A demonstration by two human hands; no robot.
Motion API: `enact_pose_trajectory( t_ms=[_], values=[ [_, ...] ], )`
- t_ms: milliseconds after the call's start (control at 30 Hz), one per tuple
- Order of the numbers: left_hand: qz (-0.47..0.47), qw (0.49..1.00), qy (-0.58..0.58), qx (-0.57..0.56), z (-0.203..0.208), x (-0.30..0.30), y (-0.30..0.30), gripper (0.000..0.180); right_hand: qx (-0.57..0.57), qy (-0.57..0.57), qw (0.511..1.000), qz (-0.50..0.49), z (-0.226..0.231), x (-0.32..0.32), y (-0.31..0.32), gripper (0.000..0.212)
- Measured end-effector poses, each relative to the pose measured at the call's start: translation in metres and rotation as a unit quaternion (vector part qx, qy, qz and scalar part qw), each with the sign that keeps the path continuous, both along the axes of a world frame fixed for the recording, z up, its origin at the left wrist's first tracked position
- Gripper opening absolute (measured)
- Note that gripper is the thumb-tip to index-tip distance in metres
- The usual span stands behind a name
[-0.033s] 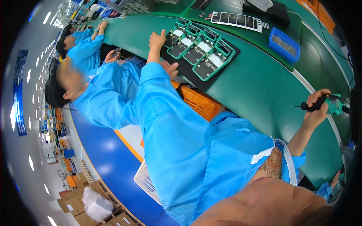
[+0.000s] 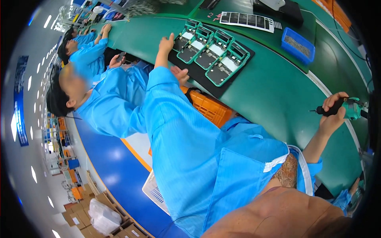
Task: The person assembles electronic components and plastic housings onto circuit boards by driving screws with an electric screwdriver.
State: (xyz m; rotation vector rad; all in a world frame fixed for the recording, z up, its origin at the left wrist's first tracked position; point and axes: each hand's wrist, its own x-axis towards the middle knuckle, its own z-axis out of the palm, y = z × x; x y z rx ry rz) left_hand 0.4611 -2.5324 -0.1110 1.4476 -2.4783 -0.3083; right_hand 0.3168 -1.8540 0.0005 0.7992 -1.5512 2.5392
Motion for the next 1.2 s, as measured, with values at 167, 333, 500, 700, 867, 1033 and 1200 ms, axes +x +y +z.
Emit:
enact_pose_trajectory(
  t_ms=[167, 333, 500, 700, 867, 1033, 1200],
  values=[
    [-0.102, 0.994, 0.002, 0.028, -0.043, -0.049, 0.044, 0.06, -0.012, -0.037, 0.999, -0.003, -0.027, 0.007, -0.019, 0.056],
    [-0.17, 0.979, 0.095, 0.06, -0.062, -0.012, 0.014, 0.053, -0.049, 0.006, 0.999, 0.009, -0.047, 0.029, -0.138, 0.058],
    [-0.303, 0.938, 0.164, 0.022, -0.07, -0.018, 0.025, 0.045, -0.006, 0.026, 0.998, -0.051, -0.049, 0.052, -0.251, 0.064],
    [-0.38, 0.912, 0.136, 0.078, -0.043, -0.007, 0.014, 0.055, 0.018, 0.088, 0.986, -0.139, -0.049, 0.061, -0.344, 0.068],
    [-0.41, 0.892, 0.189, 0.007, -0.012, -0.05, -0.019, 0.047, -0.03, 0.056, 0.97, -0.237, -0.05, 0.059, -0.347, 0.062],
    [-0.517, 0.815, 0.258, 0.041, 0.025, -0.131, 0.005, 0.029, -0.057, 0.037, 0.962, -0.265, -0.064, 0.05, -0.329, 0.061],
    [-0.576, 0.797, 0.169, 0.063, 0.01, -0.225, 0.006, 0.026, -0.235, 0.189, 0.946, -0.116, -0.092, 0.026, -0.33, 0.063]
  ],
)
